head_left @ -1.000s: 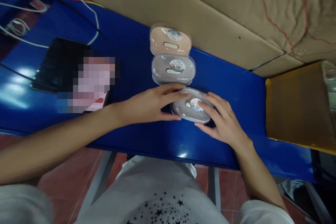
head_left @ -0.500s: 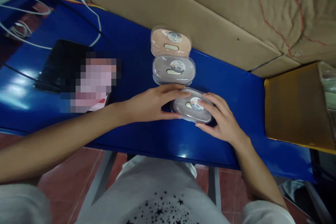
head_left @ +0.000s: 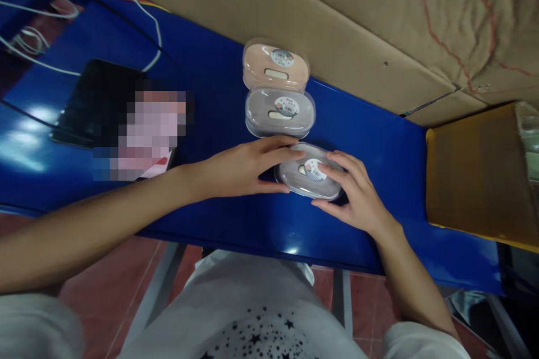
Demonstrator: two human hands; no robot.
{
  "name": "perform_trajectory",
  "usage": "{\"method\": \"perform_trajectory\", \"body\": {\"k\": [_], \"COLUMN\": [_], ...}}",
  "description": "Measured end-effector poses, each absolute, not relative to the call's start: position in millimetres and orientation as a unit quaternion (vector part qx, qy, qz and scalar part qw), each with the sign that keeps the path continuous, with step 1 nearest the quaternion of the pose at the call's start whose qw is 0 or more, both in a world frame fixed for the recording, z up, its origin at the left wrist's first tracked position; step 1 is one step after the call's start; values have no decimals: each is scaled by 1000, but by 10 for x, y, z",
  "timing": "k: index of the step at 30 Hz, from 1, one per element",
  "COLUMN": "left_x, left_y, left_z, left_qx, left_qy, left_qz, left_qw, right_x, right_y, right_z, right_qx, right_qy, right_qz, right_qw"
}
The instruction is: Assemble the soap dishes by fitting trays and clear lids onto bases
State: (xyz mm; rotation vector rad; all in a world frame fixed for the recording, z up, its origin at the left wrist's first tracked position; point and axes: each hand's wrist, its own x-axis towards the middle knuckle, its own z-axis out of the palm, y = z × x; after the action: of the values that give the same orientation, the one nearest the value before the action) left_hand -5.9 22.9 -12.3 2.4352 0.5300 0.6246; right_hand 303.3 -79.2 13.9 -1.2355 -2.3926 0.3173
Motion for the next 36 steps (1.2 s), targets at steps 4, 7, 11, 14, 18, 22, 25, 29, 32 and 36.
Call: {"method": "perform_trajectory", "body": {"k": [4,7,11,14,18,22,25,29,32,36], "left_x": [-53,-48,-65,-104,-127,-104,-100,-95,-72,-51], "left_y": [219,210,216,258,358,430,423,320,211,141], "left_z": [-128,-144,-56,96,160,25,-13,72,127,123], "left_qx": [918,931,938,924,901,895,893,912,940,951], "left_qy": [208,205,190,207,318,371,375,335,255,199], "left_qz": [217,199,240,305,291,232,222,211,193,181], "left_qw": [260,227,162,106,58,89,109,102,116,154], "right_x": [3037,3039,3129,3352,3838,4239,4213,3717,3294,3028], "right_y": [-782,-780,-759,-723,-745,-846,-850,-765,-736,-768], "right_z": [155,188,234,273,331,380,413,379,263,124], "right_qx": [-454,-454,-475,-537,-624,-671,-671,-622,-538,-458], "right_qy": [-858,-858,-848,-817,-761,-723,-719,-757,-820,-857], "right_qz": [115,119,124,101,39,-3,-47,-47,39,113], "right_qw": [209,207,199,181,172,165,176,196,192,208]}}
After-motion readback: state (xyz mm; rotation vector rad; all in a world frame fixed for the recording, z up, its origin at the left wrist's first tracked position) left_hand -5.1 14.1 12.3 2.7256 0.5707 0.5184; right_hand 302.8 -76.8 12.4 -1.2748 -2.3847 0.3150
